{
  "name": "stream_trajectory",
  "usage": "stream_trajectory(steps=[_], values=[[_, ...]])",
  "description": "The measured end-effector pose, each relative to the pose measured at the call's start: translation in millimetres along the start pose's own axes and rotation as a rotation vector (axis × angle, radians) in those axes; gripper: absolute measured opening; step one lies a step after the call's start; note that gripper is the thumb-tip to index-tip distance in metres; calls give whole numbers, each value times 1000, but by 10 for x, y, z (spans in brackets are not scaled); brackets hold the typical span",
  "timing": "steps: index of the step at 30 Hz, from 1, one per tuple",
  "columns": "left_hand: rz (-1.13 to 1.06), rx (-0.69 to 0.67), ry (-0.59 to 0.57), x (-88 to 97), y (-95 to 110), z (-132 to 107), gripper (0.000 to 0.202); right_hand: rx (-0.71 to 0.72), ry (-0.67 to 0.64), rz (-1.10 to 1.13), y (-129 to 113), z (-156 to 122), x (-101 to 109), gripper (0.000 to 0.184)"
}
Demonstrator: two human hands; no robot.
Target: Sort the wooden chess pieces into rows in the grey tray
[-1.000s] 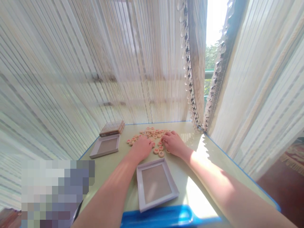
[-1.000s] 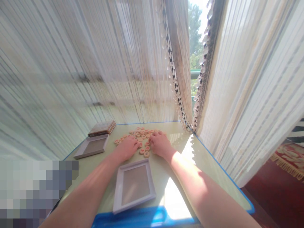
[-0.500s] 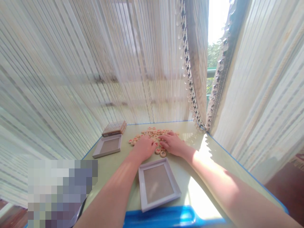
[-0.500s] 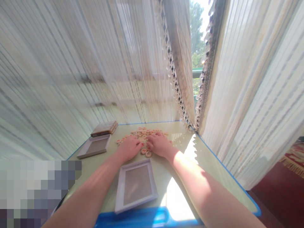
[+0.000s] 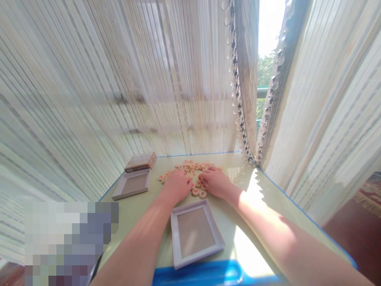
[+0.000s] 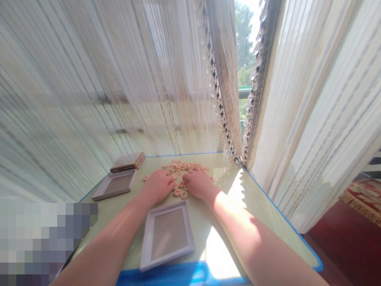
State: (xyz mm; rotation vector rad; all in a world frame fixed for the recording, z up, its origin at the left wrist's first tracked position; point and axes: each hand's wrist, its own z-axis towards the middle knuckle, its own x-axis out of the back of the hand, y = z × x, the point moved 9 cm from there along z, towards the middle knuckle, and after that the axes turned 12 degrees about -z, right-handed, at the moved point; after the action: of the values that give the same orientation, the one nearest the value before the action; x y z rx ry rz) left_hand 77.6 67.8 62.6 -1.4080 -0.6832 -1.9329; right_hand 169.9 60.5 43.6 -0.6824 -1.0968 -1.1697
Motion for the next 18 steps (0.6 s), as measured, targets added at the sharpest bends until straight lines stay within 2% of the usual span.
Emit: stream_trajectory(steps=[7,10,13,18], values=[[-75,36,60,25,-49,6,27,-47,16,16,49,-20,53,26],[-134,-12,34,-9,-20,7,27,-30,12,55,38,-21,53,24],[-172,-21,-14,-56,-13,6,26,-39,61,88,41,-26,92,21],[-108,-12,26,-59,-62,18,29,-70,86,172,76,-29,87,26]])
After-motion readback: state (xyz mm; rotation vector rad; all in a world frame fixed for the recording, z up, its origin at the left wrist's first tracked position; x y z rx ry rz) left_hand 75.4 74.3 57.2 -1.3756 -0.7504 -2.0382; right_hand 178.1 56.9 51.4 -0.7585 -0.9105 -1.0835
